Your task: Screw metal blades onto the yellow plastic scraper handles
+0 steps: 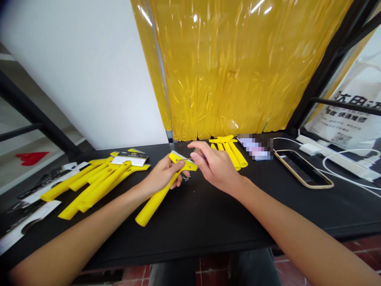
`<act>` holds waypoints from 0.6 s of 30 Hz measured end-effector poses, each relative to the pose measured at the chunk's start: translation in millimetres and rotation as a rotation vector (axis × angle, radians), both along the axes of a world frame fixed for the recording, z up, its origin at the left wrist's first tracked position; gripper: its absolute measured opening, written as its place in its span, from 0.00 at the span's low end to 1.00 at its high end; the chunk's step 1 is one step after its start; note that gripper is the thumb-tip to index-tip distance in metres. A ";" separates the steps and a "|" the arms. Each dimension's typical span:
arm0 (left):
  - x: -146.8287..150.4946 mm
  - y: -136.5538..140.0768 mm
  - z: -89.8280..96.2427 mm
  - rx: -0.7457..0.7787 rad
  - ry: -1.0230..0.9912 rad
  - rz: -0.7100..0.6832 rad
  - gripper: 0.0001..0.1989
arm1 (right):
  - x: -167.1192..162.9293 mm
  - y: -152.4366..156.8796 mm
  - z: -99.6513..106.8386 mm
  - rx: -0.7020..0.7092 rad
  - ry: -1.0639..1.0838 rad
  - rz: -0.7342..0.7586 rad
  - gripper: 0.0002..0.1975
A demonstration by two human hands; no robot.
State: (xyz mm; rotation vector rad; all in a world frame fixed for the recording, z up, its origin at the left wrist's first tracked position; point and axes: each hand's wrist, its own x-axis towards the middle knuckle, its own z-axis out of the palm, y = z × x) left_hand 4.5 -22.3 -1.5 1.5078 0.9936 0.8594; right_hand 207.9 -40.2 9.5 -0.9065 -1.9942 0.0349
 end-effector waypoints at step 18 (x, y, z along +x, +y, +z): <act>6.3 1.3 -11.5 -0.245 -0.003 -0.051 0.08 | 0.2 4.3 1.9 -0.142 -0.038 -0.020 0.15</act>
